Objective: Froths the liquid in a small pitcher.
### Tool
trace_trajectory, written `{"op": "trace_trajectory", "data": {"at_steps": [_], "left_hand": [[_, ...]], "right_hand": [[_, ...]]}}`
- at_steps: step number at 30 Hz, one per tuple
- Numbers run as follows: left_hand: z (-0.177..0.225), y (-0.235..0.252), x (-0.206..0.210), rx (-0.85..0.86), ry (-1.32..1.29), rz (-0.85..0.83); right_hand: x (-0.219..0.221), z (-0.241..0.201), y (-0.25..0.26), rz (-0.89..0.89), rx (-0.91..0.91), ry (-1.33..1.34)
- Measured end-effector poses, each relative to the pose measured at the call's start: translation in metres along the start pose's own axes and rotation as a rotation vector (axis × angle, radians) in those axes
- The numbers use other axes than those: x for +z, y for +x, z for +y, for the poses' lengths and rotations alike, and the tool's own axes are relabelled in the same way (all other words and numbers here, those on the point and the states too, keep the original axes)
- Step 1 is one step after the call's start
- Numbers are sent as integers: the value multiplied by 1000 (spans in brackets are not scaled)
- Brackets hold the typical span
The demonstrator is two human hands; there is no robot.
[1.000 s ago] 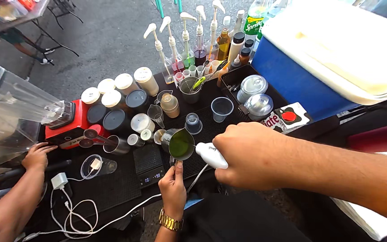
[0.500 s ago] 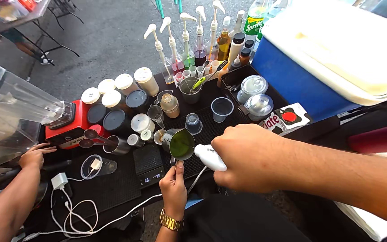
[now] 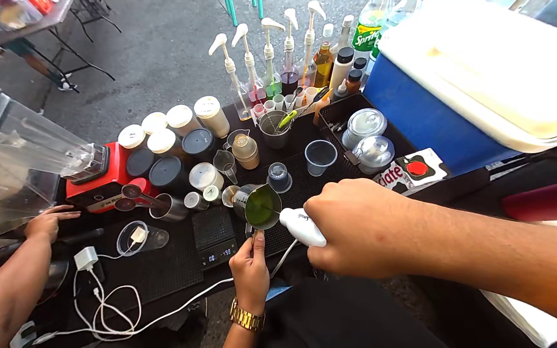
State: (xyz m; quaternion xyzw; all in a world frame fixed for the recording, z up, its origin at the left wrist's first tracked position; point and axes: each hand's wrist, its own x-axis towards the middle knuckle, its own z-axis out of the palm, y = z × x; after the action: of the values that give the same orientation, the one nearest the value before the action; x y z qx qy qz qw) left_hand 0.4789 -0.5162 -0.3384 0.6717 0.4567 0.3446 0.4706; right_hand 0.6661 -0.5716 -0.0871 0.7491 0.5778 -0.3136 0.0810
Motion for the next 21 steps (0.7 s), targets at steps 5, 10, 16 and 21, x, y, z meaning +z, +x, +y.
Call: {"op": "trace_trajectory", "data": {"at_steps": [5,10,16,21], "left_hand": [[0,0,0,8,0,1],[1,0,0,4,-14,1],[1,0,0,-9,-11,0],[1,0,0,-4,-16,5]], "right_hand": [[0,-1,-1,-4,4,-1],[1,-1,1,0,2,-14],[0,-1,1,-6,4,-24],[1,0,1,11,-6,-15]]}}
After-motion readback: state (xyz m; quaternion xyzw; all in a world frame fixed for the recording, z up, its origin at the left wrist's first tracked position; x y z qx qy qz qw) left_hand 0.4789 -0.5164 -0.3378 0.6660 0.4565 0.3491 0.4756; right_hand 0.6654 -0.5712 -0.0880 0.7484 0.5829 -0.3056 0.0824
